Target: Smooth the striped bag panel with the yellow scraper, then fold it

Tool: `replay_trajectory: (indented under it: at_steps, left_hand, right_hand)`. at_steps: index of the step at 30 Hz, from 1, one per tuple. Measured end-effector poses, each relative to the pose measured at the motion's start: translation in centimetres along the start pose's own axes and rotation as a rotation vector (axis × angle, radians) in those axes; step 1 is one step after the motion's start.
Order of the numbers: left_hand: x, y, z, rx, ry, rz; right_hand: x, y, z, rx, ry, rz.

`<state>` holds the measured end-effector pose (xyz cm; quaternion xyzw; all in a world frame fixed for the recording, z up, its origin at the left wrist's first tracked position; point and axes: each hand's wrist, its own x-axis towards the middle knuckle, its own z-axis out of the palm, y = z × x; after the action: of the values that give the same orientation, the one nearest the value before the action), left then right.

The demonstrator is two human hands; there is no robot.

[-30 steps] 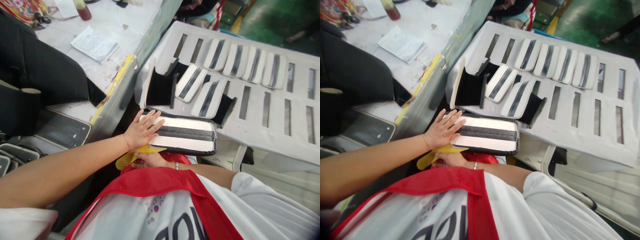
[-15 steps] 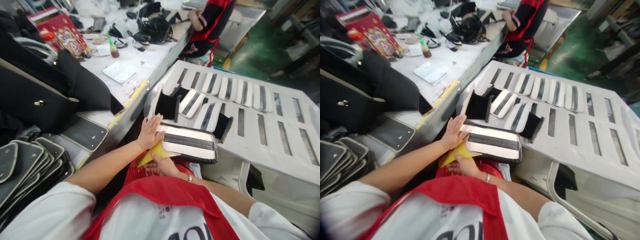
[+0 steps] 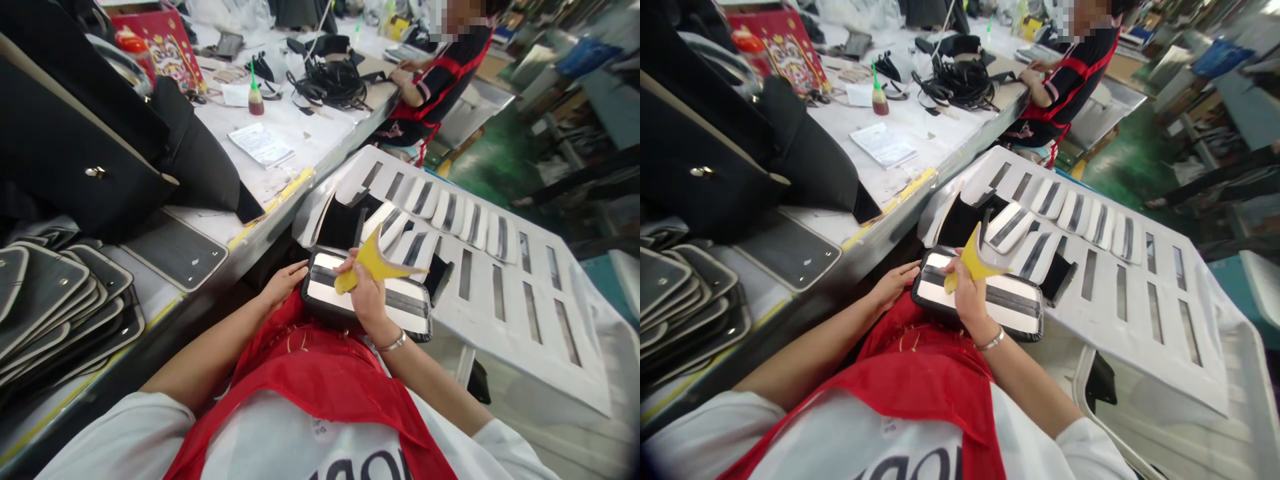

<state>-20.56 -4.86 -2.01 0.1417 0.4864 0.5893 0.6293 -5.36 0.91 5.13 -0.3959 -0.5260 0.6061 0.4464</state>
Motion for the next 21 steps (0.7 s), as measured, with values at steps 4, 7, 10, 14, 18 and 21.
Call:
replay_trajectory:
  at_steps: [4, 7, 10, 14, 18, 21]
  left_hand:
    - [0.7, 0.5, -0.8, 0.129, 0.003, -0.024]
    - [1.5, 0.9, -1.1, 0.225, -0.061, 0.008]
    - [2.8, 1.5, -0.3, 0.324, -0.117, 0.120]
    - [5.0, 2.8, 1.9, 0.530, -0.128, 0.260]
    - [6.9, 3.6, 3.2, 0.665, -0.199, 0.232]
    - [7.7, 3.8, 3.3, 0.760, -0.241, 0.214]
  right_hand:
    - [4.5, -0.2, 1.0, 0.217, 0.097, 0.057]
    - [7.2, -0.7, -0.3, 0.269, 0.166, 0.130]
    - [9.1, -0.7, -1.5, 0.263, 0.224, 0.201]
    - [10.8, 0.2, -0.9, 0.278, 0.222, 0.261]
    - [11.8, 1.8, 0.7, 0.255, 0.228, 0.253]
    - [11.7, 3.1, 1.5, 0.183, 0.201, 0.176]
